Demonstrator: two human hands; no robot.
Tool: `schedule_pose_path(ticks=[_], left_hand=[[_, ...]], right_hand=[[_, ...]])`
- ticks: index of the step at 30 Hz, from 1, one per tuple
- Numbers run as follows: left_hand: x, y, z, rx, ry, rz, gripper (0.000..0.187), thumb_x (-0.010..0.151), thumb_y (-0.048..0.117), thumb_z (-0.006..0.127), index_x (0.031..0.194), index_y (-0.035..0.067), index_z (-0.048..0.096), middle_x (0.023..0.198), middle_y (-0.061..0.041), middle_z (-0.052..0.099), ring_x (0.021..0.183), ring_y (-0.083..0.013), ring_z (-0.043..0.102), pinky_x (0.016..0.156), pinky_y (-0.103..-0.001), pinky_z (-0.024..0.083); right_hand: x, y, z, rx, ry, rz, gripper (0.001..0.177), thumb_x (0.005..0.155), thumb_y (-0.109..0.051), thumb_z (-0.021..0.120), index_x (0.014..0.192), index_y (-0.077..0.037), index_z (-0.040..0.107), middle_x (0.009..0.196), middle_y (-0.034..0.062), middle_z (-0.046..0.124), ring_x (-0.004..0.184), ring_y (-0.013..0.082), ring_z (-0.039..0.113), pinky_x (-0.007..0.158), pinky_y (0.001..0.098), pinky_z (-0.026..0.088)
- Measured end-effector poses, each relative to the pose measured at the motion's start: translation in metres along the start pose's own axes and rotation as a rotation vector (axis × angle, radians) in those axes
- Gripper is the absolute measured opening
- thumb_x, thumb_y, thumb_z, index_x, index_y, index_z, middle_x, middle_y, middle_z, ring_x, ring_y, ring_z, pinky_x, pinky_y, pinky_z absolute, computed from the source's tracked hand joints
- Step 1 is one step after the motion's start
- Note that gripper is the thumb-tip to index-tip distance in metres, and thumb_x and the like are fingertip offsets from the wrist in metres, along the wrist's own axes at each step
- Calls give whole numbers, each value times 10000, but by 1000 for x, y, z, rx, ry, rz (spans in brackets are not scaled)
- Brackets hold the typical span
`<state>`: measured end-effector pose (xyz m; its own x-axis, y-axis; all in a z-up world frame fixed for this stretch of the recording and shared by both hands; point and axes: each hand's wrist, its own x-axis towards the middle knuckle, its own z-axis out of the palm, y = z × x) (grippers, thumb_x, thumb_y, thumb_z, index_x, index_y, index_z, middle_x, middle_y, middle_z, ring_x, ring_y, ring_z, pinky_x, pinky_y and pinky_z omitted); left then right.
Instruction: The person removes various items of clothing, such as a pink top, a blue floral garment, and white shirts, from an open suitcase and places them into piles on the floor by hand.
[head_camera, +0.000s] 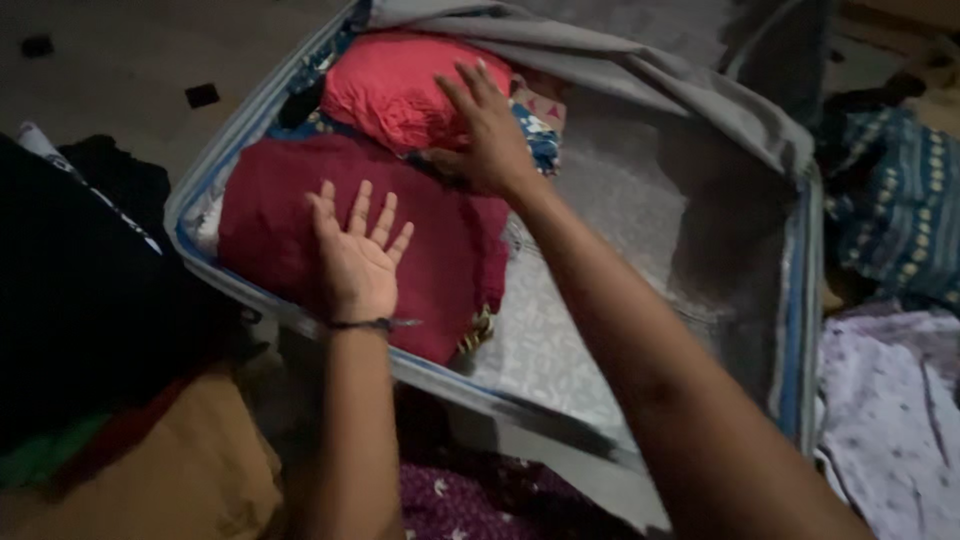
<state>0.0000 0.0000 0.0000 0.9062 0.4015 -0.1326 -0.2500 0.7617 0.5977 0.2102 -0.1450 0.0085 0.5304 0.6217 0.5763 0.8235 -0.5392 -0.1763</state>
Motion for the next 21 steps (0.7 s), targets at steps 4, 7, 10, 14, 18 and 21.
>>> schedule_pose_path(ticks=[4,7,10,14,18,21], left_hand=[[8,-11,-13,-65,-12,51,817,937,672,439,1609,268,210,1681,-92,326,1509,-353,395,1190,-603,292],[9,-18,-16,-47,-18,65,798,952,647,459,1603,238,246,1680,-92,336,1515,-344,397,1198,-592,298],[8,-21,-15,-23,-11,78,776,957,620,478,1595,233,268,1674,-85,350,1510,-333,408,1201,-581,305],[7,-23,-17,-50,-27,82,757,973,615,471,1597,233,278,1680,-75,343,1511,-315,411,1204,-571,304],[12,-28,-23,-104,-35,62,755,961,636,448,1594,260,279,1676,-57,346,1498,-301,414,1189,-555,301],[12,-28,-22,-111,-27,54,743,965,629,442,1591,262,286,1666,-60,360,1493,-297,425,1181,-553,305]], right_hand=[[43,-48,18,-95,-259,305,961,693,-351,858,1528,-330,382,1637,124,237,1468,452,222,1042,763,281],[49,-24,38,-160,-167,359,602,862,-275,714,1443,-309,562,1430,137,570,1311,435,514,954,669,434],[51,13,48,25,-61,423,401,960,-213,605,1357,-250,650,1125,184,734,1054,388,703,895,523,553],[38,17,47,22,0,386,371,929,-167,568,1271,-213,705,971,225,730,925,430,701,790,545,543],[7,18,49,126,12,307,420,929,-106,545,1328,-143,673,1018,247,722,991,437,700,859,539,536],[15,53,61,168,131,473,498,832,-106,566,1318,-148,665,1060,246,720,1006,434,696,865,522,534]])
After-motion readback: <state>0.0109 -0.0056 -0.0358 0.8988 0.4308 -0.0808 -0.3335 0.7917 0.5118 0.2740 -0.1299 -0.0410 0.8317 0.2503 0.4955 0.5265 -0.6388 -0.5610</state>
